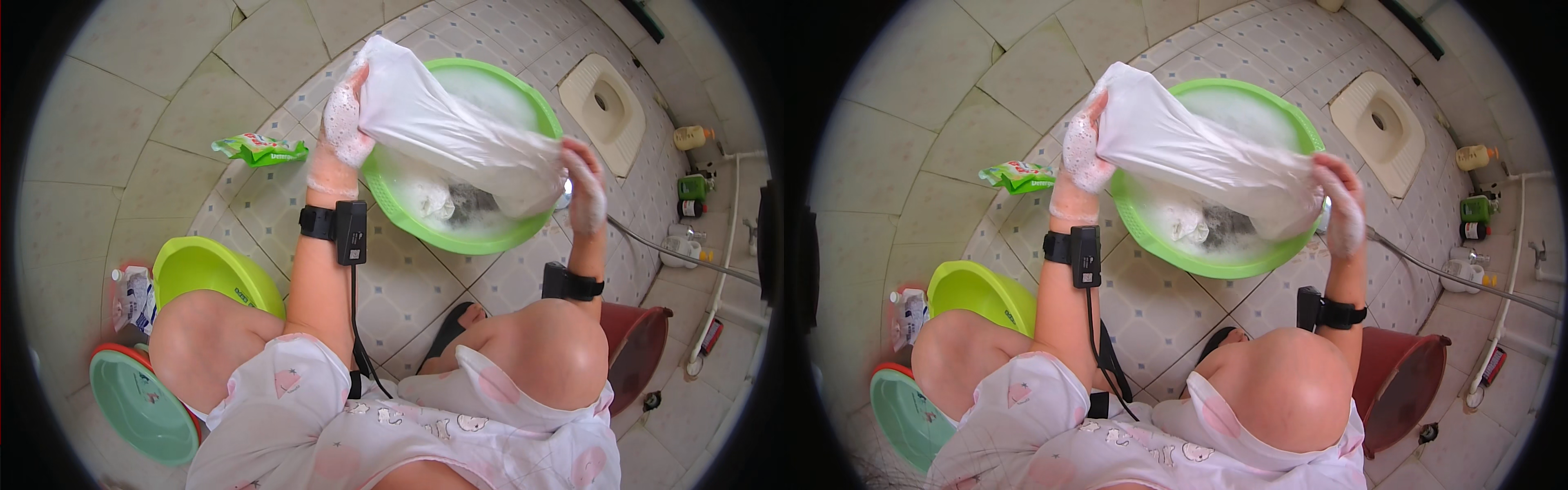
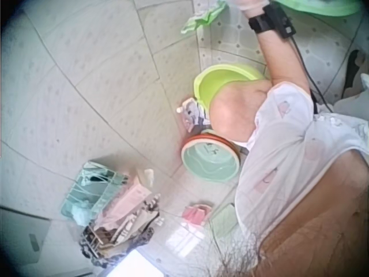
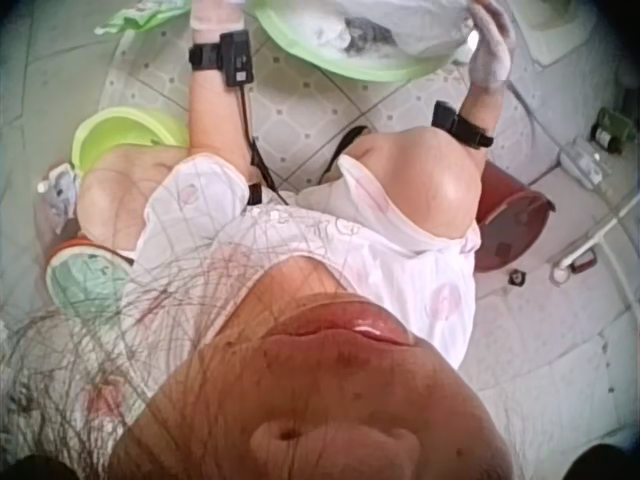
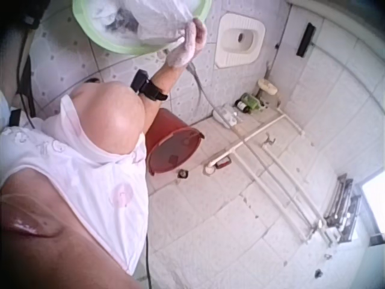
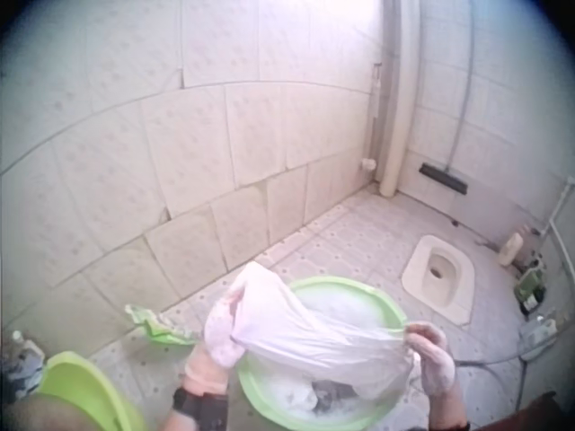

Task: Hand-washing a white and a black garment in a green basin with soapy water on the floor.

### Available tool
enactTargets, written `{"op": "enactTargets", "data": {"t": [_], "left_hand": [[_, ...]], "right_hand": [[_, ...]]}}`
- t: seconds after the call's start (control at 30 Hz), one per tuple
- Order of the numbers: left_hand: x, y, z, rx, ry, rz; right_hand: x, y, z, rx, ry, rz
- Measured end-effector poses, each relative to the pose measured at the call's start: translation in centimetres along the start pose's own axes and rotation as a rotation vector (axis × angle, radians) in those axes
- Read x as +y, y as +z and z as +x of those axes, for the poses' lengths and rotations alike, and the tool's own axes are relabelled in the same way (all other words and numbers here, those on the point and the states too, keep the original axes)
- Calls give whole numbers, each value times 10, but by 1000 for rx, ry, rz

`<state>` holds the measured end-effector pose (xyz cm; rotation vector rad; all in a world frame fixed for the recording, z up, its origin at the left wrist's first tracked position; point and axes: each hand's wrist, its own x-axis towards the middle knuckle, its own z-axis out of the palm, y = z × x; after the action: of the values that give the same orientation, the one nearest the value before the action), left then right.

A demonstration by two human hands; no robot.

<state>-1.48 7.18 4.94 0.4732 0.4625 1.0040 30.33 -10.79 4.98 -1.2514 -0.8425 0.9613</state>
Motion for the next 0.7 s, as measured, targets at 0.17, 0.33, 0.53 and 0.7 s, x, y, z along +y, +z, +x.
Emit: {"op": "enactTargets", "data": {"t": [0.17,0.33,0.53,0.7], "left_hand": [[7,-8,-3,-8,40,49],[17,0,-4,-18,190,60],[8,6,-1,88,213,266],[-26,-19,12,66,262,1259]], "right_hand": [[-39,8,1,57,-198,623],[-34,-16,13,205,-302,450],[-39,-4,22,190,-249,270],[-33,39,23,58,-185,103]]}}
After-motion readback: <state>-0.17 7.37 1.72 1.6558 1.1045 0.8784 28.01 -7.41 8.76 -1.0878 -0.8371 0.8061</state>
